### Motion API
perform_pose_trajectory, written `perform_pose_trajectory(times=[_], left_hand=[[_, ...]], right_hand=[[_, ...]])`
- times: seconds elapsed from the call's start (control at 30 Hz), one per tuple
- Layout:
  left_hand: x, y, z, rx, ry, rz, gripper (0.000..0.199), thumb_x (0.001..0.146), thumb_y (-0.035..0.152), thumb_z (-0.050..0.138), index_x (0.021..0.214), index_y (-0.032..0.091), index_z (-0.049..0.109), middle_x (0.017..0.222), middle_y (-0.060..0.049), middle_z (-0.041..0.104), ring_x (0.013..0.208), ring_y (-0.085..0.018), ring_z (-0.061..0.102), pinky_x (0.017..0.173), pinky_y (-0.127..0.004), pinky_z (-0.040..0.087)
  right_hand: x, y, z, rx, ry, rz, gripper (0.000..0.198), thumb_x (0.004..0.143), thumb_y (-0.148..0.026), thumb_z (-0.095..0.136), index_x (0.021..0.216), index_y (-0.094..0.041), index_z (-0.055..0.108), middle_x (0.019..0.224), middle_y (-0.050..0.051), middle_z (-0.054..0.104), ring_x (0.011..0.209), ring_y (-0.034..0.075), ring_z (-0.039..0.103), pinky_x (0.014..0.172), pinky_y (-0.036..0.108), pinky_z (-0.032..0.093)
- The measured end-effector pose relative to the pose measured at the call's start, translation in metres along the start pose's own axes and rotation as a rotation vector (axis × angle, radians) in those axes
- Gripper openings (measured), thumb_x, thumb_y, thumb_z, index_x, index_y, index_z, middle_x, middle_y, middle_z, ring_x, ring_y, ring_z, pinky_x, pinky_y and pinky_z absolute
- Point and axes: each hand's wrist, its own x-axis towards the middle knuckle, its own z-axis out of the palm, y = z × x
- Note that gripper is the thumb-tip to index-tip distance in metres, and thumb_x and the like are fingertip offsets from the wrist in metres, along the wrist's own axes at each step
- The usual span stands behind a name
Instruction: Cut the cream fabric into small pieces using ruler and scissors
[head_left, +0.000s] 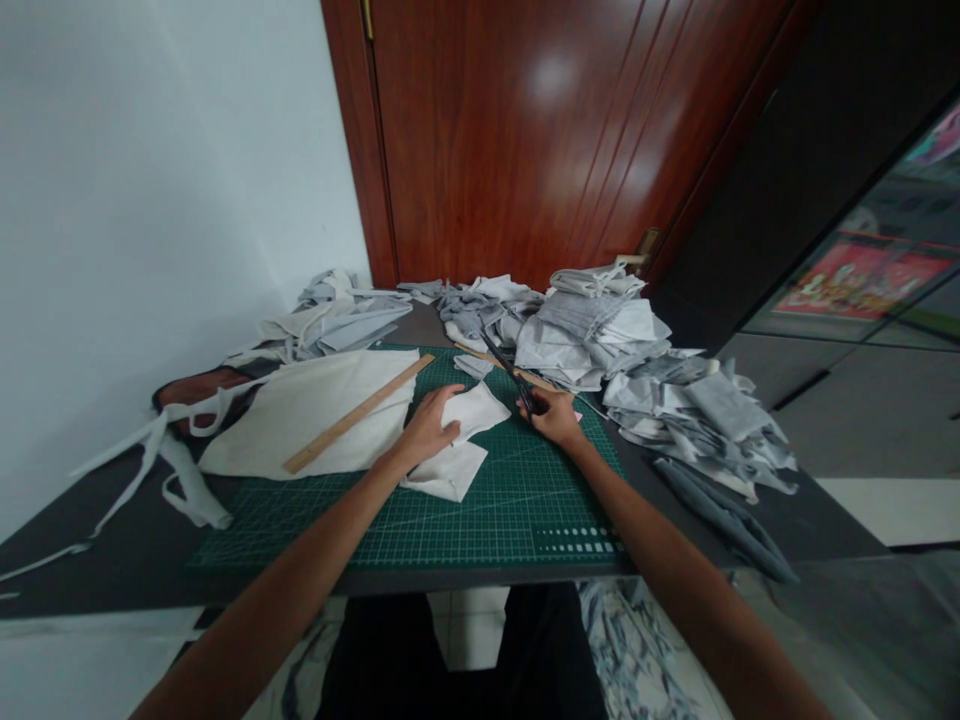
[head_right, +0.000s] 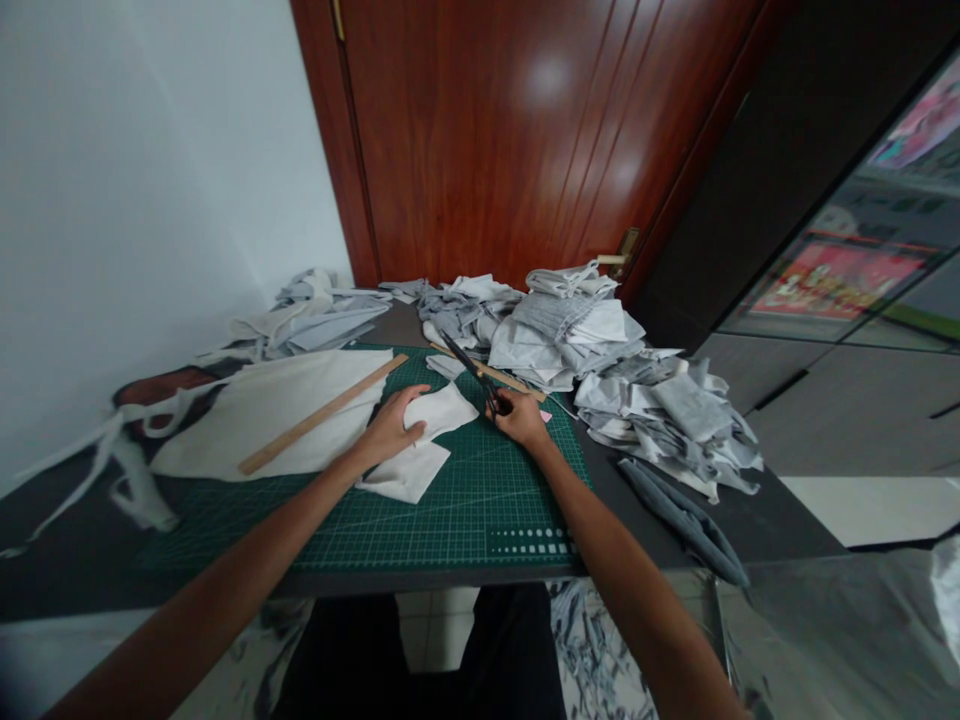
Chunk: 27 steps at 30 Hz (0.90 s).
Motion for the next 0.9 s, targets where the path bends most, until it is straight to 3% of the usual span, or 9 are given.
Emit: perform_pose_trajectory(times=[0.17, 0.27, 0.43, 0.6, 0.7, 0.9], left_hand=[[0.005, 0.001, -0.001, -0.067, 0.061, -0.128, 0.054, 0.093, 0.023, 0.053, 0.146, 0.015, 0.046, 0.112, -0.009, 0.069, 0.105, -0.024, 0.066, 0.104, -0.043, 0.05], [0.007, -0.001, -0.001, -0.082, 0.105, -0.169, 0.058, 0.093, 0.023, 0.054, 0.15, 0.017, 0.042, 0.104, -0.006, 0.069, 0.1, -0.023, 0.067, 0.101, -0.041, 0.051], [0.003, -0.004, 0.001, -0.045, 0.082, -0.165, 0.064, 0.089, 0.021, 0.056, 0.151, 0.017, 0.041, 0.108, -0.008, 0.068, 0.105, -0.026, 0.067, 0.104, -0.045, 0.05], [-0.014, 0.009, 0.007, -0.046, 0.07, -0.2, 0.062, 0.091, 0.022, 0.056, 0.151, 0.017, 0.041, 0.128, -0.015, 0.066, 0.125, -0.031, 0.063, 0.111, -0.05, 0.048], [-0.025, 0.02, 0.014, -0.063, 0.029, -0.226, 0.063, 0.091, 0.019, 0.055, 0.152, 0.016, 0.039, 0.136, -0.018, 0.063, 0.132, -0.033, 0.059, 0.113, -0.052, 0.046], [-0.034, 0.039, 0.024, -0.128, 0.0, -0.267, 0.062, 0.093, 0.022, 0.056, 0.153, 0.02, 0.04, 0.127, -0.016, 0.066, 0.12, -0.031, 0.065, 0.107, -0.047, 0.049]], right_hand=[[0.006, -0.003, 0.0, -0.117, -0.038, -0.028, 0.011, 0.081, -0.029, 0.066, 0.08, -0.019, 0.07, 0.079, 0.008, 0.072, 0.071, 0.02, 0.06, 0.069, 0.029, 0.04], [0.004, -0.008, 0.0, -0.129, -0.069, -0.041, 0.007, 0.079, -0.025, 0.067, 0.081, -0.02, 0.071, 0.082, 0.008, 0.074, 0.073, 0.022, 0.062, 0.069, 0.03, 0.039], [-0.008, -0.019, 0.002, -0.044, -0.064, -0.017, 0.006, 0.077, -0.026, 0.069, 0.079, -0.021, 0.068, 0.078, 0.004, 0.072, 0.071, 0.019, 0.061, 0.067, 0.028, 0.041], [-0.03, -0.038, 0.013, 0.127, 0.02, 0.066, 0.034, 0.097, -0.048, 0.049, 0.078, -0.021, 0.057, 0.075, 0.004, 0.064, 0.064, 0.016, 0.058, 0.06, 0.027, 0.047], [-0.04, -0.049, 0.018, 0.431, 0.033, 0.22, 0.038, 0.094, -0.055, 0.055, 0.075, -0.022, 0.055, 0.065, 0.001, 0.056, 0.053, 0.013, 0.05, 0.052, 0.027, 0.042], [-0.046, -0.055, 0.017, 0.569, -0.029, 0.291, 0.038, 0.08, -0.057, 0.074, 0.083, -0.021, 0.063, 0.064, -0.001, 0.054, 0.052, 0.012, 0.044, 0.049, 0.027, 0.037]])
